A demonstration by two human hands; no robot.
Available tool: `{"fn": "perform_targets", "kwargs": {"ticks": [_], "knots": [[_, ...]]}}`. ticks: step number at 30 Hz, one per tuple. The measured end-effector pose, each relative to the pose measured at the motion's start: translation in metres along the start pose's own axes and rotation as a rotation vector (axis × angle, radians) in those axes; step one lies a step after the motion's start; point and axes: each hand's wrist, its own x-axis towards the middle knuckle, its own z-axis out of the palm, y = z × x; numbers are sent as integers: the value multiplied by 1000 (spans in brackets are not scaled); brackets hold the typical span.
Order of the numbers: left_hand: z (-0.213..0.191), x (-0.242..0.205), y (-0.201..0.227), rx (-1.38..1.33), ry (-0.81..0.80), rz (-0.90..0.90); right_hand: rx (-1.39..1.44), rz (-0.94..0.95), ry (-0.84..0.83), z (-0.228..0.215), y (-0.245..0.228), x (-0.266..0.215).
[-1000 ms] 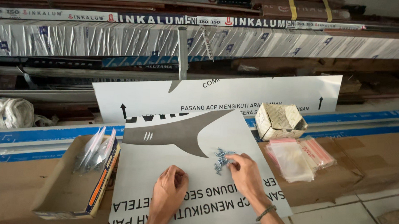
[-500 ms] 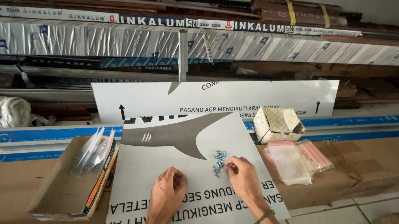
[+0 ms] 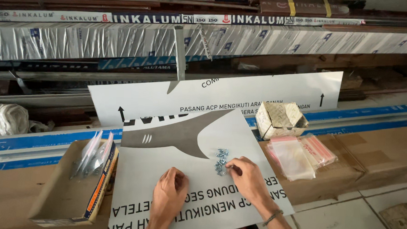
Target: The person places small silver-colored metal parts from a pile on a board into a small transparent plastic bag using their hands, then places the bag into a cardboard box.
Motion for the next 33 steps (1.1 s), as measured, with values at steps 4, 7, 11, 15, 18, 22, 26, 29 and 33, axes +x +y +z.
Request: {"fn": "perform_targets", "kwargs": {"ticks": [4, 7, 11, 15, 18, 22, 26, 29, 33], "knots": [[-7, -1, 12, 11, -67, -110, 23, 25, -18, -1, -3, -1], [-8, -2, 13, -3, -47, -117, 41, 58, -35, -4, -9, -3], [-6, -1, 10, -7, -50, -87, 40, 84, -75, -7, -9, -1], [1, 2, -2, 4, -26, -47, 133, 132, -108, -18, -6, -2], [0, 3, -2, -4, -41, -41, 29, 129, 60, -42, 36, 5], [-3, 0, 2, -40, -34, -77, -180, 205, 253, -82, 65, 2], [3, 0, -4, -28, -1, 24, -610, 528, 86, -93, 68, 0], [6, 2, -10, -31, 31, 65, -630, 508, 85, -90, 53, -5], [1, 1, -3, -19, -3, 9, -723, 394, 152, -85, 51, -8]]}}
